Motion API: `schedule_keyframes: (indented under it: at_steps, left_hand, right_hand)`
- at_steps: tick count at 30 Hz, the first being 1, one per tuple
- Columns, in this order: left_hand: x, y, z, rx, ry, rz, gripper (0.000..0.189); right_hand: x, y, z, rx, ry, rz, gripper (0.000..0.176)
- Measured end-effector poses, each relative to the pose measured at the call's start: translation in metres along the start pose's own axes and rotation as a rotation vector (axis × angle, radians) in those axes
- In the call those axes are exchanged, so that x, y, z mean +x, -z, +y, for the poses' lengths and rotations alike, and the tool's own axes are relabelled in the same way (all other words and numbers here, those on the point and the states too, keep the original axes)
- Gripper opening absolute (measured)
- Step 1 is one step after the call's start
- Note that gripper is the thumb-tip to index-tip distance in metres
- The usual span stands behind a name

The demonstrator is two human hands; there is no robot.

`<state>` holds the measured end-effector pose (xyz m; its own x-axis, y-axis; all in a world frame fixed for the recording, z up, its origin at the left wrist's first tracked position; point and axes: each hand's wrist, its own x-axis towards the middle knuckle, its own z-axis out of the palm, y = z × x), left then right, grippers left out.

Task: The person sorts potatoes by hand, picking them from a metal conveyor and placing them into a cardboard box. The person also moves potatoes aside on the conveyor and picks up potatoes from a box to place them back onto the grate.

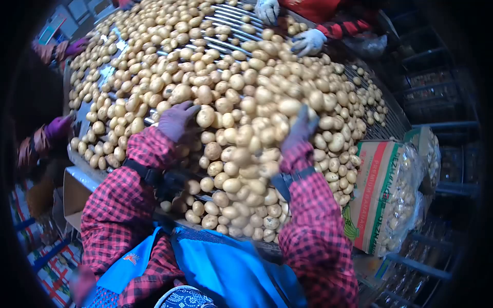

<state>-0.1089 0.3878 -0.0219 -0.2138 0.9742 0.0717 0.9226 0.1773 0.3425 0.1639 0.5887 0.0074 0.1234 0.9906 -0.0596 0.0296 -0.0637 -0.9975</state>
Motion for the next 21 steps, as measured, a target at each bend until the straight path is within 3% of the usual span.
schedule_keyframes:
  at_steps: [2, 5, 7, 9, 10, 11, 13, 15, 16, 18, 21]
  left_hand:
    - [0.002, 0.015, 0.009, -0.003, 0.013, -0.082, 0.057]
    - [0.005, 0.003, 0.008, 0.060, 0.036, -0.124, 0.059]
    - [0.000, -0.003, 0.015, 0.088, 0.049, -0.100, 0.060]
    - [-0.009, -0.002, 0.026, 0.091, 0.048, 0.027, 0.066]
    - [-0.018, -0.004, 0.031, 0.022, 0.045, 0.082, 0.069]
    - [-0.021, -0.008, 0.031, 0.031, 0.041, 0.093, 0.069]
    - [-0.035, -0.020, 0.029, 0.050, 0.034, 0.201, 0.071]
    - [-0.044, -0.024, 0.034, -0.042, 0.060, 0.190, 0.072]
    - [-0.048, -0.020, 0.038, 0.004, 0.061, 0.172, 0.071]
    - [-0.061, -0.014, 0.041, 0.020, 0.071, 0.141, 0.069]
    - [-0.091, -0.006, 0.043, 0.098, -0.011, 0.102, 0.069]
  right_hand:
    - [0.037, -0.030, 0.009, -0.069, 0.009, 0.002, 0.066]
    - [0.023, -0.112, 0.006, -0.346, 0.436, 0.400, 0.082]
    - [0.019, -0.124, -0.019, -0.601, 0.135, 0.172, 0.084]
    - [0.021, -0.145, -0.032, -0.550, 0.167, 0.102, 0.087]
    - [0.039, -0.171, -0.006, -0.524, 0.264, 0.143, 0.085]
    - [0.034, -0.180, -0.017, -0.444, 0.250, -0.018, 0.085]
    - [0.024, -0.199, -0.014, -0.872, 0.214, -0.226, 0.088]
    - [-0.011, -0.181, -0.016, -0.953, 0.261, -0.418, 0.086]
    - [-0.019, -0.166, -0.012, -0.885, 0.224, -0.620, 0.085]
    - [-0.039, -0.128, 0.008, -0.778, 0.426, -0.811, 0.084]
    - [-0.087, -0.048, -0.039, -0.618, 0.379, -1.055, 0.072]
